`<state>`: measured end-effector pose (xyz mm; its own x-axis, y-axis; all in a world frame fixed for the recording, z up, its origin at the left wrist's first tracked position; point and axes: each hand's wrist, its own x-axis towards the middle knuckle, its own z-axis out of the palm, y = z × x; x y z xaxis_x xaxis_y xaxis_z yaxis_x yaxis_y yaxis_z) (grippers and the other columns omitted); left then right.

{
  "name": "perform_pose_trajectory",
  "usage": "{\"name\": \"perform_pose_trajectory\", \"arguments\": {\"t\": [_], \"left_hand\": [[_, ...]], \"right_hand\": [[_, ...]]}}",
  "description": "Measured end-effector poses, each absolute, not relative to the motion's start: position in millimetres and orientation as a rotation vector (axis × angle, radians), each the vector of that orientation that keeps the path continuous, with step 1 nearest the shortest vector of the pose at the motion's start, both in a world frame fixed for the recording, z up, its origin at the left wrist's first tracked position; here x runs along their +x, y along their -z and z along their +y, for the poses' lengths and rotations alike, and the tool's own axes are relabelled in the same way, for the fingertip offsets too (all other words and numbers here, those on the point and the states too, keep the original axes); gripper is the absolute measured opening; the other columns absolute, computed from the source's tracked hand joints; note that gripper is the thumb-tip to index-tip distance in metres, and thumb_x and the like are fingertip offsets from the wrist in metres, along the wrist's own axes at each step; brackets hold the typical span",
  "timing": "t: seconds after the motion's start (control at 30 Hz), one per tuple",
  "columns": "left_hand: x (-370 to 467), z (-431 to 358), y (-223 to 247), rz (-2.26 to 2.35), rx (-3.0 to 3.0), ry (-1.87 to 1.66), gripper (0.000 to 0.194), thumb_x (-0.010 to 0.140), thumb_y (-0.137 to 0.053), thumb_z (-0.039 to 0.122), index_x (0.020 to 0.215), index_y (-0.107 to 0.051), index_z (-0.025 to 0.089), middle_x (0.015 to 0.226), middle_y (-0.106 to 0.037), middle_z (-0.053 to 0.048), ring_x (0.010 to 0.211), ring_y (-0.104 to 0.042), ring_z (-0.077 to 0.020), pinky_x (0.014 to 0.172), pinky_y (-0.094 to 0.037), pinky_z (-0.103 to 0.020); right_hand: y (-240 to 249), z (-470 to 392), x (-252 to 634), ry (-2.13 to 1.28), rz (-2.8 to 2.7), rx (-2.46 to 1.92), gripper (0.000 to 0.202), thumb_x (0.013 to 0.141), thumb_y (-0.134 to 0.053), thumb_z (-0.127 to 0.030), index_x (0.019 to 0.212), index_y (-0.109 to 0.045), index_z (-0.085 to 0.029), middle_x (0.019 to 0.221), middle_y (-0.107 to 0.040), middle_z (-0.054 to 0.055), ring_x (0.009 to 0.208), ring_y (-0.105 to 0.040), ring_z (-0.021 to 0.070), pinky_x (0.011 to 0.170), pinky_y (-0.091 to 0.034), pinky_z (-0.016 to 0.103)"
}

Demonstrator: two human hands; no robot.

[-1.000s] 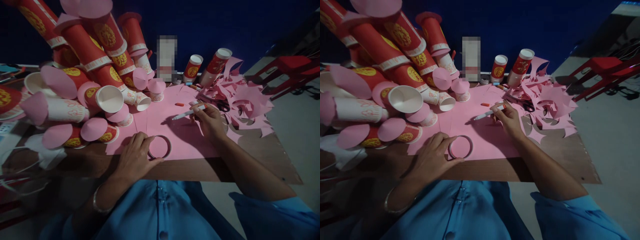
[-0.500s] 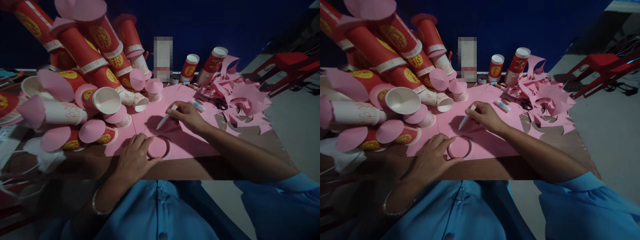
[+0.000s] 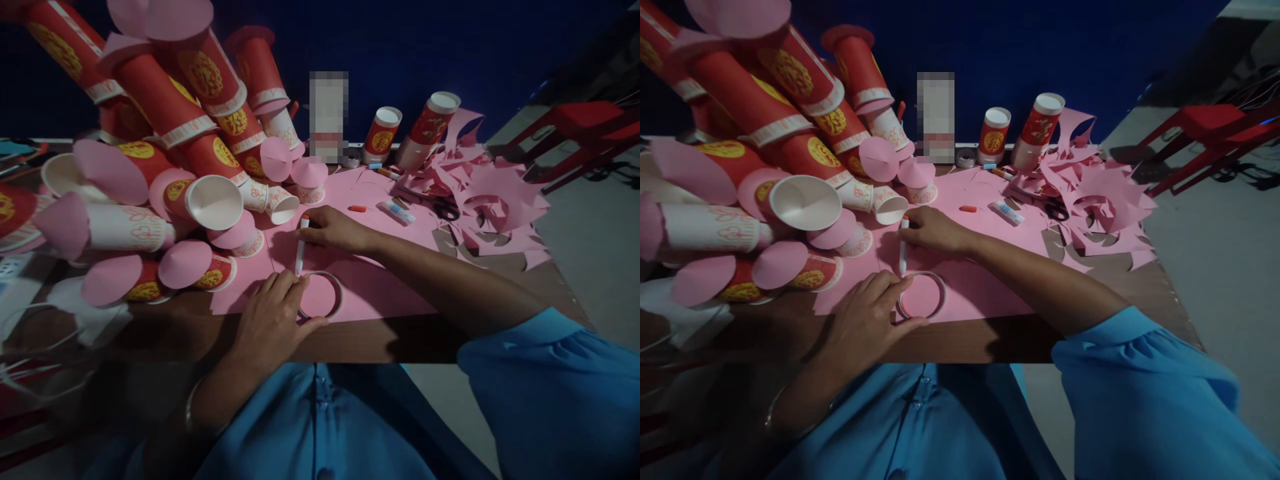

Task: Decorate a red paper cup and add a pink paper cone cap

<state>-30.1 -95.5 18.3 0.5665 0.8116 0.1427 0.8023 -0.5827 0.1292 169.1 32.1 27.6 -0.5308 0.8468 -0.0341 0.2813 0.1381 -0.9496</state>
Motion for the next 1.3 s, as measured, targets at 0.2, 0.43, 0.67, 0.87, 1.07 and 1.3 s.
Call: {"name": "perform_pose_trajectory", "arguments": {"t": [0.2,0.43,0.67,0.87,1.07,1.3], "left_hand": [[-29.6,-95.8,-19.4,1.408,2.766,-0.300,0.069,0.078,-0.093,0.050,0.131,-0.069,0.013,0.109,-0.073,-0.012,0.102,-0.069,-0.0324,0.087,-0.059,-0.046],[-29.6,-96.2,-20.0,1.395,2.762,-0.302,0.068,0.079,-0.093,0.045,0.133,-0.069,0.011,0.110,-0.073,-0.013,0.105,-0.068,-0.0331,0.089,-0.059,-0.047],[-29.8,-95.6,-19.4,1.404,2.723,-0.277,0.065,0.080,-0.093,0.044,0.132,-0.068,0.014,0.108,-0.071,-0.012,0.104,-0.069,-0.0322,0.088,-0.058,-0.046],[-30.4,-95.5,-18.2,1.402,2.732,-0.279,0.066,0.080,-0.093,0.045,0.132,-0.068,0.012,0.104,-0.072,-0.011,0.101,-0.068,-0.0315,0.085,-0.059,-0.045],[-31.3,-94.7,-18.1,1.375,2.727,-0.304,0.065,0.081,-0.092,0.044,0.132,-0.067,0.012,0.105,-0.071,-0.011,0.101,-0.068,-0.0314,0.085,-0.059,-0.046],[-32.9,-94.3,-17.0,1.359,2.736,-0.333,0.066,0.083,-0.090,0.049,0.133,-0.067,0.014,0.104,-0.070,-0.010,0.098,-0.068,-0.0298,0.085,-0.059,-0.045]], "right_hand": [[-41.1,35.5,159.2,-1.451,-2.091,-1.120,0.021,0.093,-0.063,-0.020,0.072,-0.060,-0.017,0.067,-0.062,-0.001,0.066,-0.054,0.0144,0.068,-0.040,0.028],[-49.6,36.5,156.2,-1.438,-2.237,-1.094,0.022,0.094,-0.060,-0.016,0.072,-0.058,-0.018,0.068,-0.061,-0.002,0.066,-0.053,0.0142,0.069,-0.040,0.028],[-53.4,35.5,172.6,-1.359,-2.240,-1.116,0.024,0.096,-0.061,-0.018,0.072,-0.058,-0.017,0.064,-0.062,-0.002,0.064,-0.055,0.0138,0.070,-0.041,0.029],[-49.4,15.0,201.0,-1.245,-2.061,-1.270,0.017,0.098,-0.063,-0.025,0.084,-0.065,-0.015,0.071,-0.065,-0.001,0.065,-0.056,0.0131,0.069,-0.041,0.028],[-44.2,-32.2,226.0,-1.001,-1.949,-1.356,0.020,0.101,-0.060,-0.031,0.093,-0.069,-0.015,0.071,-0.066,0.000,0.065,-0.058,0.0134,0.065,-0.040,0.027],[-30.1,-102.7,232.9,-0.387,-2.033,-1.252,0.014,0.106,-0.054,-0.022,0.102,-0.066,-0.017,0.082,-0.075,0.003,0.065,-0.065,0.0131,0.062,-0.048,0.025]]}}
